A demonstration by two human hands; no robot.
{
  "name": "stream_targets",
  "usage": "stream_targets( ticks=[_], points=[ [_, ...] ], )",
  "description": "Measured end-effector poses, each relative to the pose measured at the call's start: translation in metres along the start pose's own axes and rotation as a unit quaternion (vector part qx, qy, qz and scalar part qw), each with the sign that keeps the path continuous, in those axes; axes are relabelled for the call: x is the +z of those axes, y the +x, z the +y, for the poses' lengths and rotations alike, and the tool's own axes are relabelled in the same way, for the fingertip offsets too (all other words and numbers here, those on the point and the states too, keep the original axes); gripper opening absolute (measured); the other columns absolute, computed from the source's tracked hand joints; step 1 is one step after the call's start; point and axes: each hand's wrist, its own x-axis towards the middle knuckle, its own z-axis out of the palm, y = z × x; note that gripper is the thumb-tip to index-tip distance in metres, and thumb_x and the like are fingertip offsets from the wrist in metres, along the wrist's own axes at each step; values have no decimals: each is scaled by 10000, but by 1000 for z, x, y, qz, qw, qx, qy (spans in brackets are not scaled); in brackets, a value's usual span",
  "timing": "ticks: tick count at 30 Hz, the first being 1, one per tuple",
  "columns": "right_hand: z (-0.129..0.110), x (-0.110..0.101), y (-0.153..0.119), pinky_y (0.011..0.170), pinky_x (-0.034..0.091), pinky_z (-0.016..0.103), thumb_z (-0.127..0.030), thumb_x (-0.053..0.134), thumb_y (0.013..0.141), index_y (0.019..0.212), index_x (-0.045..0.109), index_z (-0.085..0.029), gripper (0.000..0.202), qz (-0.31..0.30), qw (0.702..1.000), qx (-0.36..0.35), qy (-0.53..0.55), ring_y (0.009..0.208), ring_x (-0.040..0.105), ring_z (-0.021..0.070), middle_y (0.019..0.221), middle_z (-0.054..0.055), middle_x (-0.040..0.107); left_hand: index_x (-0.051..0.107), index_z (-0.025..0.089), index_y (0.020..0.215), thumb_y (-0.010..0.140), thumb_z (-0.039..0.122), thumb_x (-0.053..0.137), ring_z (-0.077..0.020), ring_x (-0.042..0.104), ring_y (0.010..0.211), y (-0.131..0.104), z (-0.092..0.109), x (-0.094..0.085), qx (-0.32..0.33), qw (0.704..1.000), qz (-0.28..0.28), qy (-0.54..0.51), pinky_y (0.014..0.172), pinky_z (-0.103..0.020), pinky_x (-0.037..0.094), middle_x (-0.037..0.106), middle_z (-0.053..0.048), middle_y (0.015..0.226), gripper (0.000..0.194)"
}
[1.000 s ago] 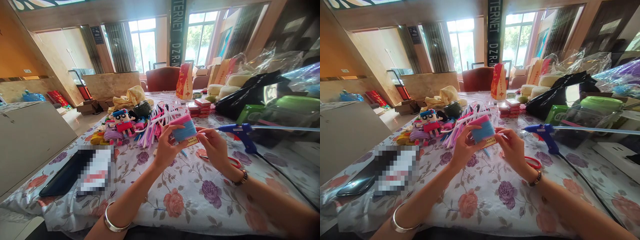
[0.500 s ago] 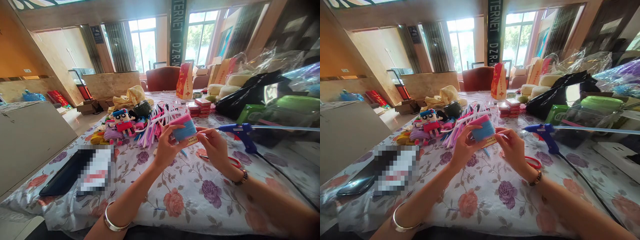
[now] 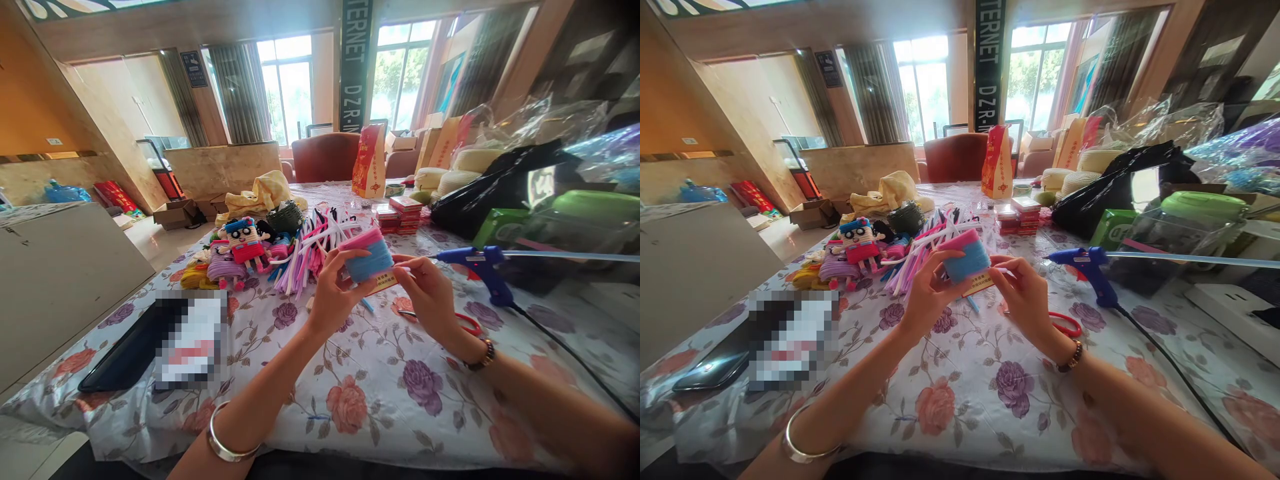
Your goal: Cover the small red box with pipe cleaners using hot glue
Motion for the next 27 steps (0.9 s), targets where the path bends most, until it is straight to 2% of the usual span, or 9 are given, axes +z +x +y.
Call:
stream_targets(
  ticks=[5,14,21,27],
  points=[
    [-2,1,1,723,565,283,-364,691,784,786,608,-223,163,2,1000,7,1,882,669,160,1023,34,701,642,244,1008,710,223,728,-135,552,928,1,0,0,-3,1000,2,-5,727,-208,507,504,-23,1071,311],
    [0,0,0,721,559,297,-400,684,786,798,615,-228,186,-5,1000,2,-5,882,665,168,1018,38,700,644,240,1000,711,246,730,-174,565,998,1,0,1,-16,1000,4,-8,747,-235,525,532,-36,1073,301],
    [-1,-1,1,731,545,296,-415,677,792,794,609,-232,195,-24,1000,10,10,886,657,164,1003,34,706,636,243,985,700,228,735,-146,584,939,1,-1,0,-29,999,-4,-34,744,-226,529,536,-24,1063,302],
    [-3,0,4,712,528,287,-459,692,761,767,621,-233,236,-37,999,21,24,828,641,160,899,19,702,641,243,979,681,249,759,-162,577,985,2,-2,0,-39,998,-5,-47,767,-227,525,545,-22,1044,321]
  ],
)
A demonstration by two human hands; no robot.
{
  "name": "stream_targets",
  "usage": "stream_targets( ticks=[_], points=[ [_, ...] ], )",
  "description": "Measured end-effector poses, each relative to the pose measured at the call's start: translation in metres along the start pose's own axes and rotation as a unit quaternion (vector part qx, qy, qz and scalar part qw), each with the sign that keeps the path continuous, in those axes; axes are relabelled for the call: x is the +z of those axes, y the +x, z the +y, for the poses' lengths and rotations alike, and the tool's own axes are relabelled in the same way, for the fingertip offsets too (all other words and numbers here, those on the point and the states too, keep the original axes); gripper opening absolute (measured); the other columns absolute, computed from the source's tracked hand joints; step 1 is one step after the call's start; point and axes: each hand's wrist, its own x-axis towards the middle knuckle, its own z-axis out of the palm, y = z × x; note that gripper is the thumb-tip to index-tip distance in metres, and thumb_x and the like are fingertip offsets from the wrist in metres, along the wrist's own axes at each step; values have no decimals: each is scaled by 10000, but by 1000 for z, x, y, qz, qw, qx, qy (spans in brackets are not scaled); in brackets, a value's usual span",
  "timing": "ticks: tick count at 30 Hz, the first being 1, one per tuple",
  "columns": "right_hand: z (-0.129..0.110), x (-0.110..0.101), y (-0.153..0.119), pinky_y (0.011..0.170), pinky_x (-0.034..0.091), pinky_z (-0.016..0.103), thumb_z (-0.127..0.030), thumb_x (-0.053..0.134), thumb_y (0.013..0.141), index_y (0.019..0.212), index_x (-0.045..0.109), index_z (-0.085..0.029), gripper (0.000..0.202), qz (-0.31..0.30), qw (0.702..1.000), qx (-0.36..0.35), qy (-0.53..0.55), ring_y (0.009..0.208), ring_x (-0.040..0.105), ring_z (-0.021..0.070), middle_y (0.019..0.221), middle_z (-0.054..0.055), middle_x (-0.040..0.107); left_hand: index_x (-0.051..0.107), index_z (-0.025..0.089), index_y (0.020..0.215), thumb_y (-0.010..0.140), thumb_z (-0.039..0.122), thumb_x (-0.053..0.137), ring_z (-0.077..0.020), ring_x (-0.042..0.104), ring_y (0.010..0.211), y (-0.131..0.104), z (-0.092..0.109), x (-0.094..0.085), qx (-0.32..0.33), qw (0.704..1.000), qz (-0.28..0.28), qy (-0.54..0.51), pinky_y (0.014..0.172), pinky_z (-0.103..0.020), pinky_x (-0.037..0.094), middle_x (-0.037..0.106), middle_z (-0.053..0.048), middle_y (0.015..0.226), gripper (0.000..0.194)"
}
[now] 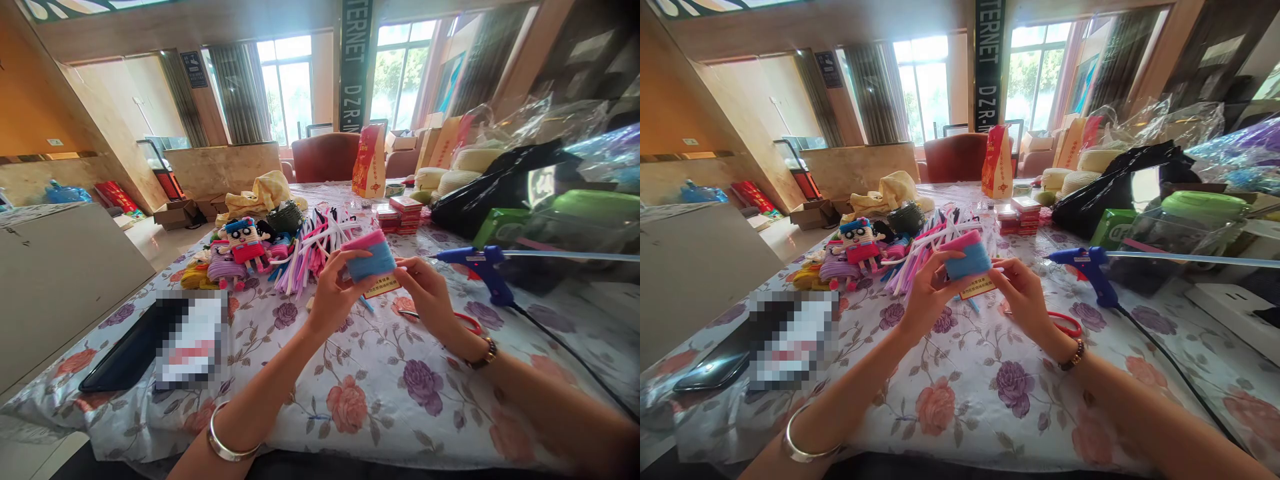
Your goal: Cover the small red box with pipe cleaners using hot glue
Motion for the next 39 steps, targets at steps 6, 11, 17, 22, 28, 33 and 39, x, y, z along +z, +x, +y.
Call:
stream_targets(
  ticks=[6,11,17,22,28,33,39],
  points=[
    [2,-2,1,625,495,258,-462,692,756,805,641,-239,234,-24,999,34,28,675,578,122,776,-10,646,641,228,952,637,278,795,-143,594,904,1,1,0,-17,1000,0,-20,749,-226,523,561,-14,1003,354],
    [3,-3,1,616,489,266,-464,681,765,872,629,-252,244,-40,996,64,47,657,558,129,704,-22,585,641,228,944,620,279,806,-137,596,885,1,0,-1,-19,999,0,-32,737,-226,526,576,-13,1008,367],
    [1,-2,2,596,480,243,-459,707,741,830,622,-248,245,-33,995,67,71,634,541,112,684,-33,567,633,222,931,603,293,813,-144,610,874,1,1,0,-28,999,2,-43,715,-232,536,601,-15,1008,381],
    [-1,-1,1,637,498,244,-448,711,741,759,631,-243,221,-35,992,70,99,672,575,115,734,-26,619,632,227,946,602,309,818,-114,589,815,1,2,0,-35,998,-5,-57,702,-217,517,605,7,939,399],
    [-1,-2,2,647,501,253,-464,687,760,722,624,-232,244,-32,994,72,79,695,582,126,740,-14,632,657,241,968,714,370,739,-129,580,849,2,2,-1,-55,993,-7,-100,733,-233,508,595,-9,973,296],
    [1,-3,2,668,514,256,-464,686,765,737,626,-243,231,-28,994,67,76,726,596,129,773,-12,644,661,263,997,717,336,741,-135,577,886,2,0,-2,-56,993,-15,-101,780,-245,510,586,-5,1015,300],
    [4,-2,3,688,529,283,-491,671,769,733,608,-239,263,-27,997,58,50,735,616,143,804,-2,673,642,233,1010,711,341,744,-133,579,873,2,0,-1,-31,997,-7,-66,761,-232,510,593,-16,994,334]
  ],
)
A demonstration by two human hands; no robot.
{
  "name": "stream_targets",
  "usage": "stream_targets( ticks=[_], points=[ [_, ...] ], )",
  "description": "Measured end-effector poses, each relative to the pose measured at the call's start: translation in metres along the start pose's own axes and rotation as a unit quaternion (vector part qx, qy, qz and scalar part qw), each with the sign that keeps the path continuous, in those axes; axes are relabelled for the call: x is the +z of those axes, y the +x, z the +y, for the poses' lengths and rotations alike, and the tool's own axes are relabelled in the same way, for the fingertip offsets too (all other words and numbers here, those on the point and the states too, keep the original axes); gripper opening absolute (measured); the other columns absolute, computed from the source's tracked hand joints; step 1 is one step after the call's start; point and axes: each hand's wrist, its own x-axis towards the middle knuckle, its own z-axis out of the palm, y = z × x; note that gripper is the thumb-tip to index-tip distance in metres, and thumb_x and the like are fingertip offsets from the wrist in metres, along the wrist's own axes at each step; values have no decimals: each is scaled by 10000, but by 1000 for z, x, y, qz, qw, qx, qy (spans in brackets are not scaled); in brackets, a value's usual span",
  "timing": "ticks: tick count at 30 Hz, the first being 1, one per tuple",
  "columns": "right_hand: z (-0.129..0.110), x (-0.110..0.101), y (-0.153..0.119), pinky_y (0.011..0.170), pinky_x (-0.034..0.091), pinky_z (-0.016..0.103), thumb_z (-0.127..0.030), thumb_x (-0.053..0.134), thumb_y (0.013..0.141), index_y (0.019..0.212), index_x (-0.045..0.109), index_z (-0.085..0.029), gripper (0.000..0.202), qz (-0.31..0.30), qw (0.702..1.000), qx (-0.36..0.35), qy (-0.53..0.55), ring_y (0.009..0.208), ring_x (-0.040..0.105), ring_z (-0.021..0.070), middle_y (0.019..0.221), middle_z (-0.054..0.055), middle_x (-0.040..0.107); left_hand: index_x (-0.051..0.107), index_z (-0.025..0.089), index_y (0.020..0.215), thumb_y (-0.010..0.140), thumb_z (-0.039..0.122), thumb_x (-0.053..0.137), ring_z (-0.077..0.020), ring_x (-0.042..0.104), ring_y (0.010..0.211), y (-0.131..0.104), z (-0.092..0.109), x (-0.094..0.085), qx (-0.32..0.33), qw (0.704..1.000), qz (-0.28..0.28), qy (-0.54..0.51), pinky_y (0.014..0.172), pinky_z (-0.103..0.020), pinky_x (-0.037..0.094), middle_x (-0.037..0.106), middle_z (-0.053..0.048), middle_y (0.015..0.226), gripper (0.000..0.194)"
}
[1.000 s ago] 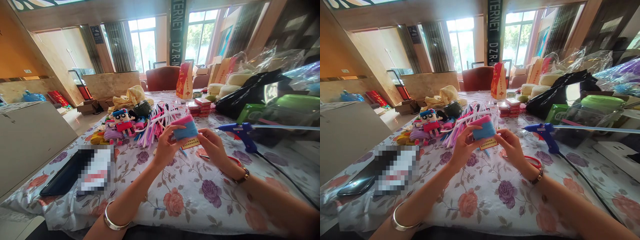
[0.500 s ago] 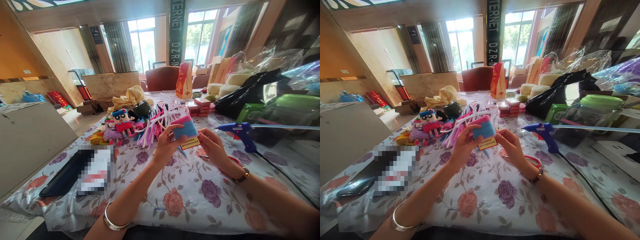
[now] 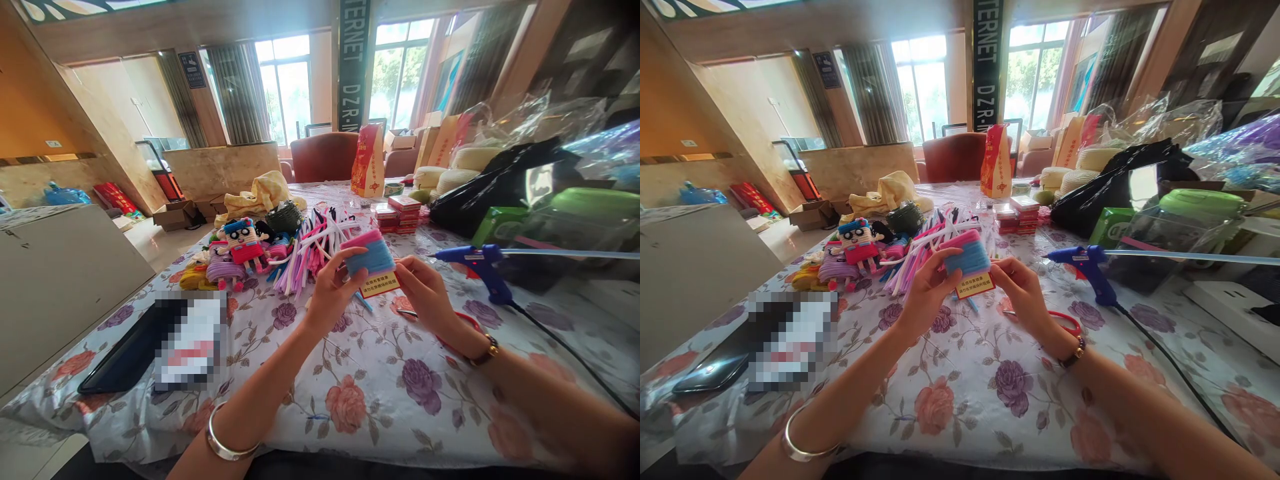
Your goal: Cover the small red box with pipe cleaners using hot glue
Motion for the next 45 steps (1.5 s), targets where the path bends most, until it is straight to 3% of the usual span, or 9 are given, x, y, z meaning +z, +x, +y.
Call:
stream_targets(
  ticks=[9,16,23,28,38,45],
  points=[
    [1,0,-1,684,512,257,-441,668,791,702,592,-234,238,14,1000,1,4,740,607,127,838,-9,681,616,237,1022,684,280,757,-121,593,834,-1,5,2,-3,999,0,38,719,-214,518,613,-1,946,368],
    [-3,2,-1,678,537,283,-482,674,766,705,585,-233,271,-8,1000,0,7,758,625,148,871,10,687,641,244,997,699,274,737,-143,613,883,-1,4,2,8,998,15,60,755,-238,519,640,-7,1033,315],
    [-6,2,0,658,521,266,-464,727,719,706,596,-240,260,-33,998,20,51,720,611,133,810,-10,658,675,242,972,642,274,789,-111,585,797,1,-2,-3,-19,1000,8,-19,726,-220,510,630,12,894,351],
    [-13,1,0,600,495,255,-486,776,647,652,571,-223,333,-54,994,75,67,626,570,115,698,-26,616,707,234,914,533,232,849,-88,556,728,3,-1,-3,-46,995,21,-87,660,-195,493,623,19,833,407],
    [-20,-6,5,683,506,253,-393,822,609,648,600,-211,290,-121,979,130,102,670,595,107,741,-33,642,723,241,862,463,156,859,-98,569,736,4,4,-5,-99,983,7,-156,678,-222,462,646,29,823,430],
    [-12,-18,5,705,517,237,-276,836,593,828,705,-228,273,-233,947,173,140,670,632,103,740,-35,688,731,221,879,512,113,831,-106,578,697,1,6,-6,-138,972,-81,-174,671,-236,462,651,15,757,395]
  ],
)
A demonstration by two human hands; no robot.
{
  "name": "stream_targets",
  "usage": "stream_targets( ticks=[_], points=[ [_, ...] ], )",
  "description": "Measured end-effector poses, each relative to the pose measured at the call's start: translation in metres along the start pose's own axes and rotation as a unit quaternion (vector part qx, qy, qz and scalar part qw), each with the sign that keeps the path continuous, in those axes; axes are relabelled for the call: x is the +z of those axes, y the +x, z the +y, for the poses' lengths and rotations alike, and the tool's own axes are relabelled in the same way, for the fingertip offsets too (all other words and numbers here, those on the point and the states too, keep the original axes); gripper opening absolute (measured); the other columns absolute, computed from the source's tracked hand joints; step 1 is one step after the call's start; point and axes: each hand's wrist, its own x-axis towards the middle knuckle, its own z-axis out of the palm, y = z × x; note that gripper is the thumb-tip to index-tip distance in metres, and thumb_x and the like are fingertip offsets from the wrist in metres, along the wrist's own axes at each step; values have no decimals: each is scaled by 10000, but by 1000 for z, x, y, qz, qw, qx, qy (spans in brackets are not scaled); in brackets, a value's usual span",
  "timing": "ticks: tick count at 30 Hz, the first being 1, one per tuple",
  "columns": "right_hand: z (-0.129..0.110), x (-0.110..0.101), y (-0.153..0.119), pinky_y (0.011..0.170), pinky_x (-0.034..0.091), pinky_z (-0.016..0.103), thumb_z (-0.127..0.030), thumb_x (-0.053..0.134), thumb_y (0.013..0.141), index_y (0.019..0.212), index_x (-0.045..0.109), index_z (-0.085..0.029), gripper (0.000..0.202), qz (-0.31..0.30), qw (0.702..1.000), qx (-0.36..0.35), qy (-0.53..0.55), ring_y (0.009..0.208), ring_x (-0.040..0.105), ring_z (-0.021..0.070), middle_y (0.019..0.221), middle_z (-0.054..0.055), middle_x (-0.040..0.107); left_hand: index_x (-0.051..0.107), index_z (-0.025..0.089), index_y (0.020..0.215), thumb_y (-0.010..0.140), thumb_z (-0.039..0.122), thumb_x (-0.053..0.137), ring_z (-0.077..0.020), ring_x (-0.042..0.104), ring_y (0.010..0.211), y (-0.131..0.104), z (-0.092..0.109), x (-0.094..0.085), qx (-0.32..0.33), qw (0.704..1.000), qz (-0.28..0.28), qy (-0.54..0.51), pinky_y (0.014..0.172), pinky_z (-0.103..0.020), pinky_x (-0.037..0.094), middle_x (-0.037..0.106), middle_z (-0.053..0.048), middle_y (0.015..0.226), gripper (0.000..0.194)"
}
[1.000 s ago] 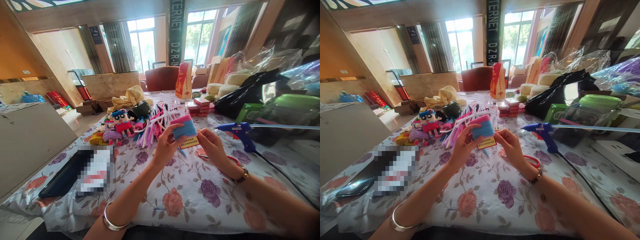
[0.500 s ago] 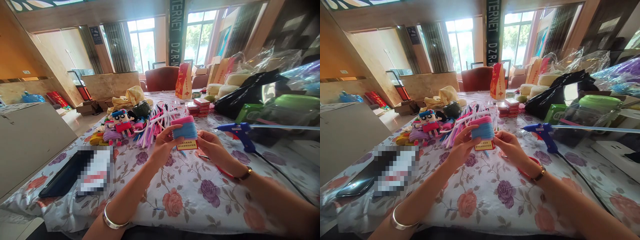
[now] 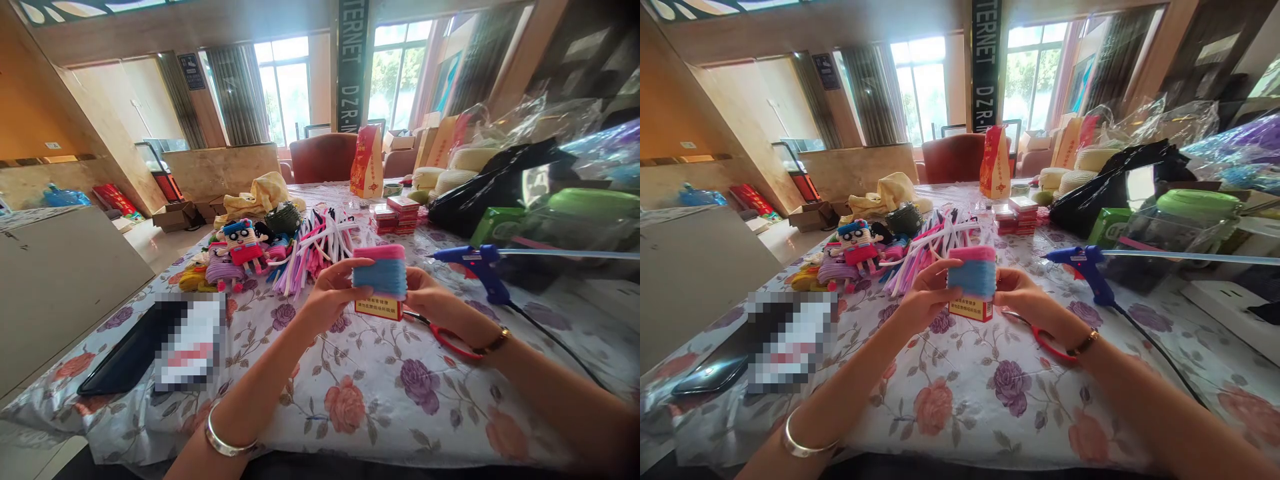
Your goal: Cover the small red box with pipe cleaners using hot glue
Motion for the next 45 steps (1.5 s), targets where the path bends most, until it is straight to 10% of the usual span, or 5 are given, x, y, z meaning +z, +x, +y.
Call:
stream_targets(
  ticks=[16,24,45],
  points=[
    [-5,21,-6,828,525,263,-184,794,579,1083,639,-315,543,24,998,-62,-5,909,653,153,1051,-35,699,700,269,970,582,124,805,-128,605,803,0,0,-1,-5,998,-68,-10,736,-243,480,667,1,919,428],
    [1,10,-7,821,542,309,-158,811,546,1123,621,-305,626,55,997,-38,-44,957,660,201,1095,-14,698,488,377,1296,592,105,799,-125,629,781,-1,2,-1,-12,997,-76,-2,755,-275,491,675,-4,1063,816],
    [-5,13,-8,847,533,292,-156,848,429,1089,586,-307,727,93,987,-90,-93,989,635,201,1110,1,674,582,273,1193,499,192,865,-185,680,807,1,-3,-4,19,998,-42,44,736,-297,525,671,-75,1142,754]
  ],
)
